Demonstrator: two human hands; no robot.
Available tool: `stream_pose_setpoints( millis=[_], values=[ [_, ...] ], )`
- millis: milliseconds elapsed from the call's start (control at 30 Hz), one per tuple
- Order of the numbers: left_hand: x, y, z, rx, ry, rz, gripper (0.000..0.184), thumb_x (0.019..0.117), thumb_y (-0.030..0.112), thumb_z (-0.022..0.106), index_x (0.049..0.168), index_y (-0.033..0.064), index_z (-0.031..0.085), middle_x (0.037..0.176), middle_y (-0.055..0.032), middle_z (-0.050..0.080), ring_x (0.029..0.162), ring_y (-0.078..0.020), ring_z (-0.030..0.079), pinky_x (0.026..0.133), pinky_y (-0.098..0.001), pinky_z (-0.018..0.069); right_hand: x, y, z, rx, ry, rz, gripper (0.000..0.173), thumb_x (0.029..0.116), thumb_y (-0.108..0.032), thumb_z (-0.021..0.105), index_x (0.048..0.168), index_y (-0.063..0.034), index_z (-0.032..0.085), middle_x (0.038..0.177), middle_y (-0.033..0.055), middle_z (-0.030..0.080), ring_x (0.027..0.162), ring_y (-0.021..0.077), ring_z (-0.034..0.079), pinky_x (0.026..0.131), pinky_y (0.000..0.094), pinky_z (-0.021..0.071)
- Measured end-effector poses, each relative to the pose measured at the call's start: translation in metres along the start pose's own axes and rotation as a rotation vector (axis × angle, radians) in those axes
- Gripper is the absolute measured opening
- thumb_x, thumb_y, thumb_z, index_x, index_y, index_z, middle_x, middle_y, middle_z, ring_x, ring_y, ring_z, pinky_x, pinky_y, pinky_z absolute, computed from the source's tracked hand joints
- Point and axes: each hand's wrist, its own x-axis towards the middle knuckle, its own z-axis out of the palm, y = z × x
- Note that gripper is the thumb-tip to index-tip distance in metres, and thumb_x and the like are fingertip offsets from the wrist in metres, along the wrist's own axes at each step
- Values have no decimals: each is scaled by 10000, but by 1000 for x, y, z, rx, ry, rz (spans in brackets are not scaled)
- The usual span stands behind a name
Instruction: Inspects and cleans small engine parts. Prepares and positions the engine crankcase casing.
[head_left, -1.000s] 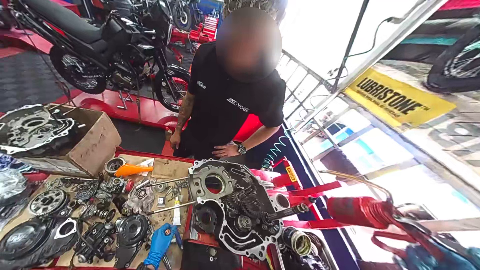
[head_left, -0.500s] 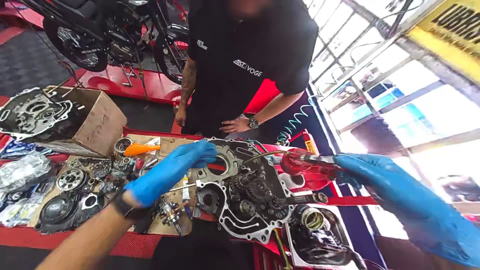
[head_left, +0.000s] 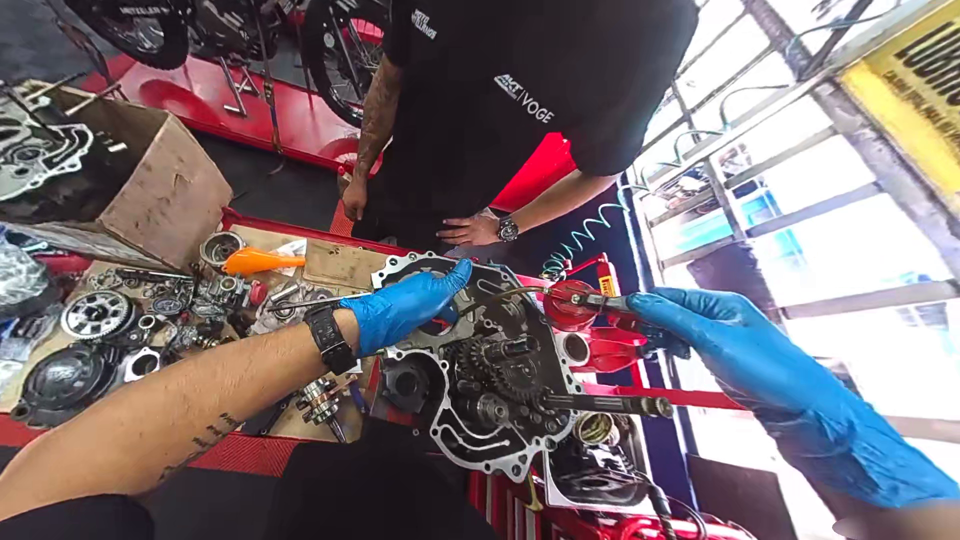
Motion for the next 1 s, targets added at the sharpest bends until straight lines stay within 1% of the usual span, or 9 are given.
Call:
stream_pose_setpoints(
  millis=[133, 267, 367, 433, 467, 600, 767, 867, 1000],
  values=[
    [-2, -2, 3, -36, 22, 16, 747, 1085, 597, 229, 1292, -19, 598, 1140, -154, 685, 977, -168, 685, 848, -343, 554, 0, -2, 1, -16, -7, -10, 270, 992, -397, 608, 780, -245, 678, 658, -126, 605, 572, -9, 553, 538, 166, 458],
    [-5, -2, 5, -49, 16, 16, 758, 1091, 583, 223, 1341, -45, 565, 1255, -218, 647, 1099, -228, 667, 939, -393, 535, 2, -2, 3, -28, -12, -26, 263, 1000, -386, 606, 790, -241, 669, 670, -130, 606, 586, -14, 557, 549, 157, 457],
    [-5, -2, 8, -64, 46, 22, 757, 1093, 579, 220, 1331, -45, 576, 1277, -222, 640, 1141, -247, 651, 971, -421, 519, 3, -2, 3, -31, -17, -44, 256, 1007, -382, 596, 812, -238, 680, 675, -132, 610, 577, -21, 551, 541, 148, 455],
    [-4, -2, 10, -92, 96, 14, 749, 1091, 582, 233, 1300, -37, 599, 1236, -200, 664, 1097, -228, 655, 937, -411, 517, 6, 0, 2, -40, -17, -63, 249, 1008, -394, 595, 849, -231, 697, 692, -128, 622, 583, -21, 556, 547, 150, 461],
    [-3, -1, 11, -109, 139, 8, 726, 1089, 583, 251, 1261, -21, 617, 1161, -163, 687, 1021, -189, 662, 877, -372, 521, 7, 1, 1, -46, -20, -74, 255, 1008, -407, 594, 856, -232, 699, 698, -129, 623, 585, -20, 552, 547, 152, 455],
    [1, -4, 11, -212, 218, 15, 682, 1083, 581, 304, 1211, -4, 629, 1054, -118, 701, 908, -136, 659, 796, -312, 518, 13, -1, 5, -76, -24, -93, 282, 998, -449, 602, 824, -240, 678, 680, -129, 606, 586, -16, 549, 547, 163, 452],
    [-6, -2, 16, -218, 222, 27, 677, 1087, 571, 293, 1332, 7, 576, 1215, -150, 673, 1032, -161, 666, 851, -321, 524, 16, -4, 9, -154, -22, -123, 316, 981, -504, 612, 803, -248, 665, 660, -128, 579, 578, -14, 527, 541, 174, 432],
    [-10, -2, 19, -147, 155, 21, 691, 1090, 572, 275, 1314, -2, 588, 1193, -155, 678, 1031, -168, 670, 887, -347, 535, 12, -6, 3, -153, -39, -102, 283, 978, -495, 614, 841, -256, 682, 705, -132, 621, 633, -17, 585, 590, 179, 490],
    [-8, 0, 19, -60, 108, -7, 716, 1077, 607, 268, 1278, 12, 611, 1108, -136, 702, 954, -154, 690, 846, -350, 555, 9, -4, 0, -114, -54, -112, 263, 984, -475, 613, 847, -264, 690, 695, -134, 613, 608, -22, 564, 555, 160, 461]
  ],
)
